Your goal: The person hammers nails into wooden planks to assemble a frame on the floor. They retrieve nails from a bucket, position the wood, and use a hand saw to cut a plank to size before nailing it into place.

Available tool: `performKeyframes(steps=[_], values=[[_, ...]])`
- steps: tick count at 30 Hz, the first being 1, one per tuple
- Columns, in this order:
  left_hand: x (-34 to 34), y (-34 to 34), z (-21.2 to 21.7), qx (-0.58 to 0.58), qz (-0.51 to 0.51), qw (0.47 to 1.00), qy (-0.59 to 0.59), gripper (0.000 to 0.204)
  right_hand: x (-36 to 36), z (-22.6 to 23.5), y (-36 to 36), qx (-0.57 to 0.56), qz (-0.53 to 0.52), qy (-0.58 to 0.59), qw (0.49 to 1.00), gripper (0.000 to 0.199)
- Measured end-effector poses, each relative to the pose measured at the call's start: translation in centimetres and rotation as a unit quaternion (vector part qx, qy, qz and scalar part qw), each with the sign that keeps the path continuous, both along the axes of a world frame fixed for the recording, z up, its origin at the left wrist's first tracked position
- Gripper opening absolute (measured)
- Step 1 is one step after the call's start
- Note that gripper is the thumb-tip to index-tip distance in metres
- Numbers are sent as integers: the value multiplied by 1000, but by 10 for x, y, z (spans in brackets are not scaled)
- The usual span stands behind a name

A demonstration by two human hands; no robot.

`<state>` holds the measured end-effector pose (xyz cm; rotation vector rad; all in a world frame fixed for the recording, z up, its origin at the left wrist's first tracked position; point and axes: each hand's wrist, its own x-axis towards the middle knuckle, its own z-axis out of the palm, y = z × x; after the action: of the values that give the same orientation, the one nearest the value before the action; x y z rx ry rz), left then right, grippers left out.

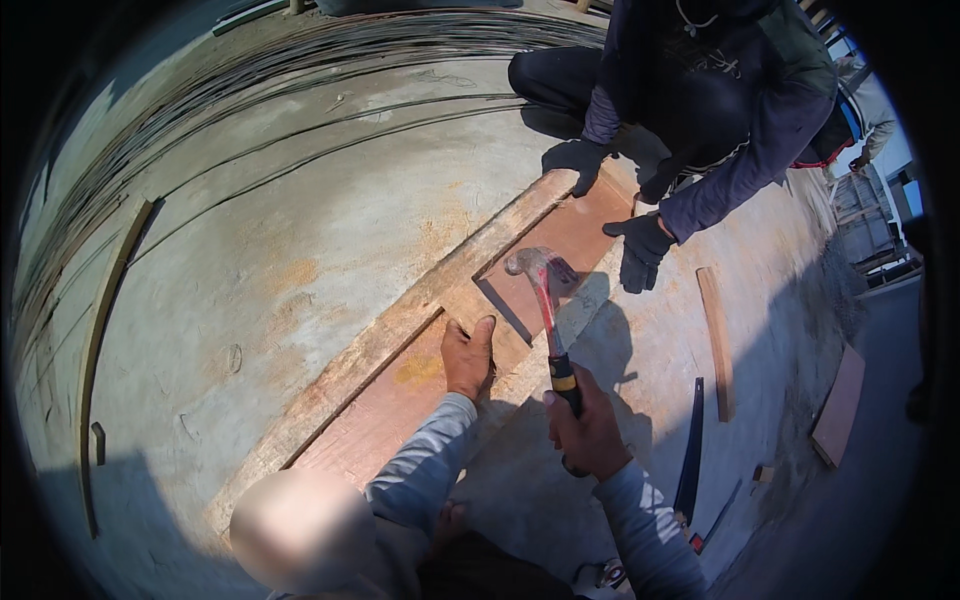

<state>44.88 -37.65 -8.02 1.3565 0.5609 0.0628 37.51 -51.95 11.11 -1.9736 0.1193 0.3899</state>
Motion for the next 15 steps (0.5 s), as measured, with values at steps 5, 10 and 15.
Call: performKeyframes(steps=[5,10,15], values=[[-2,-1,-3,15,-1,1000,21,35,35,21,22,14,74,-157,985,42],[5,-2,1,-72,-3,995,-71,36,29,19,19,71,1,-93,993,44],[30,7,5,-53,-111,991,-46,43,3,-2,0,101,-84,-65,989,38]])
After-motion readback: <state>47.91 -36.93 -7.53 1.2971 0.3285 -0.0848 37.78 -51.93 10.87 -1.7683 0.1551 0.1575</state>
